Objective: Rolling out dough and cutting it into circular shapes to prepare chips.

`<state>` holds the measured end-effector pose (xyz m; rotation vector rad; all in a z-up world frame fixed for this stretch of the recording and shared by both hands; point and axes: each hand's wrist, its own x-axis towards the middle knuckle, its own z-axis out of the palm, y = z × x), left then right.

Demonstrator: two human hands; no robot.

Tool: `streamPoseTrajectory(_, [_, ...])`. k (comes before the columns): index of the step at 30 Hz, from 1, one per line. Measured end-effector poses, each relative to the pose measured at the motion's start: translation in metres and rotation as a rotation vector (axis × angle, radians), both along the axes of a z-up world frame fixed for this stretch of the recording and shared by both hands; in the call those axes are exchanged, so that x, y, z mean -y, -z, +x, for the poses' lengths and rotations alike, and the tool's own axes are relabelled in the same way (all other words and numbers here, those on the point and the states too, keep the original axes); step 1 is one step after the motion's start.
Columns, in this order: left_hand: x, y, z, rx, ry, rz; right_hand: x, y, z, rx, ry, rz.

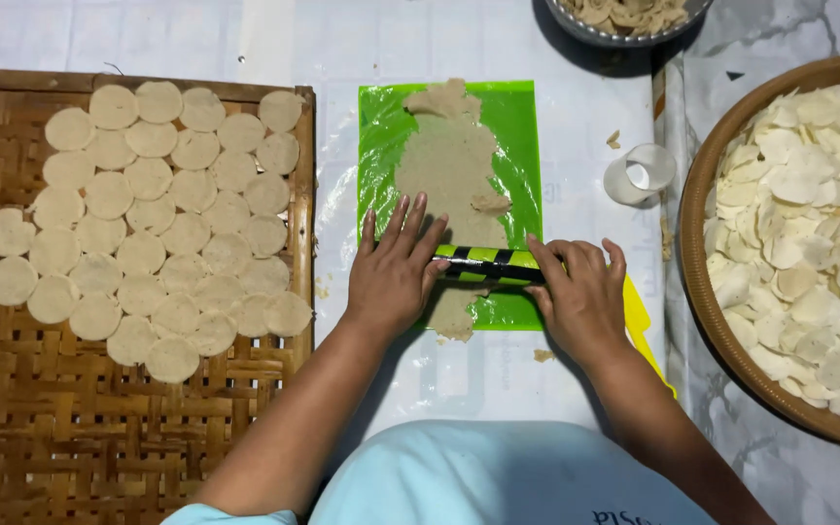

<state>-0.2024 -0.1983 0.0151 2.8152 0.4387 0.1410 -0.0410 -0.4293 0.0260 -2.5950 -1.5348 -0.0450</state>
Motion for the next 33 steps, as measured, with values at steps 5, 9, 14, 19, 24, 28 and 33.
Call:
streamPoseTrajectory(5, [0.004, 0.022, -0.005, 0.069, -0.023, -0.054, -0.002, 0.019, -0.02, -0.009, 0.012, 0.112])
streamPoseTrajectory(9, [-0.002, 0.021, 0.009, 0.057, -0.082, -0.016, -0.02, 0.007, -0.017, -0.118, 0.173, -0.041])
streamPoseTrajectory(14, [-0.029, 0.029, 0.054, -0.098, -0.181, -0.097, -0.061, 0.021, 0.035, -0.109, 0.232, -0.145])
streamPoseTrajectory(19, [-0.019, 0.018, 0.043, -0.11, -0.225, -0.155, -0.06, 0.009, 0.023, -0.188, 0.255, -0.115])
streamPoseTrajectory(24, [0.013, 0.015, -0.005, 0.012, -0.114, -0.049, -0.021, 0.002, -0.03, -0.206, 0.231, -0.05])
streamPoseTrajectory(28, [-0.002, 0.017, 0.014, -0.036, -0.127, -0.085, -0.03, 0.023, -0.007, -0.184, 0.224, -0.086])
streamPoseTrajectory(33, [-0.052, 0.021, 0.081, -0.143, -0.237, -0.134, -0.093, 0.015, 0.056, -0.258, 0.299, -0.186])
